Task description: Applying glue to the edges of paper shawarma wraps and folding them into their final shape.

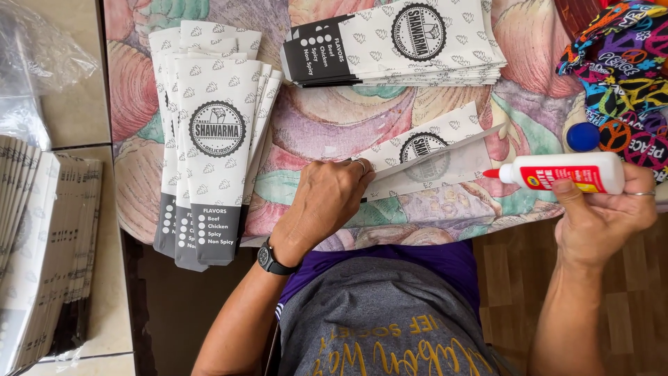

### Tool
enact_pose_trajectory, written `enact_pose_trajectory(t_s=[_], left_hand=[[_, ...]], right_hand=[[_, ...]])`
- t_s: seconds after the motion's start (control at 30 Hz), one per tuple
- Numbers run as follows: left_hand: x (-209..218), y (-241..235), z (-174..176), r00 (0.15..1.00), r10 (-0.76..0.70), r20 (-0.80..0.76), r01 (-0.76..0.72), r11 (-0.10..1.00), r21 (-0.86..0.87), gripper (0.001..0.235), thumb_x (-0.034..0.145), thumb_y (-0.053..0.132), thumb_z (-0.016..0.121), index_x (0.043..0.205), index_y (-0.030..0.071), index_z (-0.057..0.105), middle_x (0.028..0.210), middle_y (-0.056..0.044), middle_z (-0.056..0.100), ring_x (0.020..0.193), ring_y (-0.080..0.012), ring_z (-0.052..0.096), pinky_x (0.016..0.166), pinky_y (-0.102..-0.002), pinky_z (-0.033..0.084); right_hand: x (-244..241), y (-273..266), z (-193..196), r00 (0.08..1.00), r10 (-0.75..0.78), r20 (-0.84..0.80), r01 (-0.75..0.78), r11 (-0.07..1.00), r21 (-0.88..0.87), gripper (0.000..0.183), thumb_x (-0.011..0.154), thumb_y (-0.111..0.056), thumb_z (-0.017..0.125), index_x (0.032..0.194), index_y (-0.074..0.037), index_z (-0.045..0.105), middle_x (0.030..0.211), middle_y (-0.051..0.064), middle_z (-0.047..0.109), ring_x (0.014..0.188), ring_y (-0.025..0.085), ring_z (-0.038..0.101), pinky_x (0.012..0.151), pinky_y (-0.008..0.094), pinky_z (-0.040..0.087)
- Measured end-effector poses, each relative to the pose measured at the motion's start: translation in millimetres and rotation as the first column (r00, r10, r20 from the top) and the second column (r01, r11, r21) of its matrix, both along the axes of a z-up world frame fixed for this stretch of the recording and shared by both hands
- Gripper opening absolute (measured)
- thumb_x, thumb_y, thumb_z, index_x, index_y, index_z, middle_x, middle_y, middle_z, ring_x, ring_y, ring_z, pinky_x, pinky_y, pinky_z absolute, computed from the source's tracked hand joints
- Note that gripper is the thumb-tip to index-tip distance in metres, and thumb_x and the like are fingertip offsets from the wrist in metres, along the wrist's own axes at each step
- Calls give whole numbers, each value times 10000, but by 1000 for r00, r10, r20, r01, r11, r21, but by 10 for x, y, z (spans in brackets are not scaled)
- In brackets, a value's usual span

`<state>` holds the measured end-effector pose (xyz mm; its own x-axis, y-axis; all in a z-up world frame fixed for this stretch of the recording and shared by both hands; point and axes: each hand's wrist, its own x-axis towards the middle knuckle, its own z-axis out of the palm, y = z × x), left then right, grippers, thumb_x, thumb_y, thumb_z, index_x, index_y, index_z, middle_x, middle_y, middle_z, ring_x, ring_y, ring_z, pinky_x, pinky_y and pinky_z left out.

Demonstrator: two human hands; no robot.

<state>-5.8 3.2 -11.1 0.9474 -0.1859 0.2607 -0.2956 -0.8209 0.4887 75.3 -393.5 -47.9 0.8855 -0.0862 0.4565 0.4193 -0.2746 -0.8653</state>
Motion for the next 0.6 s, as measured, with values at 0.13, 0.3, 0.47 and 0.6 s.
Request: enact_pose_trajectory(t_s=[0.13,0.3,0.47,0.6], left_hand=[[41,18,-21,999,13,-31,-13,1000,-12,325,1054,154,598,748,92,505,501,-74,489,402,-338,453,427,-428,352],[164,110,23,982,-1,-190,-12,998,-67,318,1040,200,628,760,54,596,484,-88,504,405,-345,411,450,-438,386],[306,215,80,948,-5,-317,-50,985,-166,225,960,239,649,822,70,705,641,-164,687,665,-474,643,677,-527,488],[360,269,80,921,-23,-390,-86,962,-260,189,905,245,666,831,95,754,635,-125,707,736,-449,725,789,-541,543]], right_hand=[[-63,187,-156,1000,26,-13,-25,997,74,521,878,24,909,1229,23,523,1154,225,622,947,256,628,868,415,610],[-305,746,-184,989,79,-125,-73,996,55,457,832,-38,909,1148,-3,581,984,123,654,859,195,645,696,302,560],[-512,1488,-46,946,296,-130,-274,948,162,447,764,-44,889,1102,10,601,984,176,727,967,256,719,855,363,608],[-614,1955,67,894,443,-66,-424,885,193,423,733,-34,887,1049,42,617,983,279,752,1019,395,736,887,476,596]])
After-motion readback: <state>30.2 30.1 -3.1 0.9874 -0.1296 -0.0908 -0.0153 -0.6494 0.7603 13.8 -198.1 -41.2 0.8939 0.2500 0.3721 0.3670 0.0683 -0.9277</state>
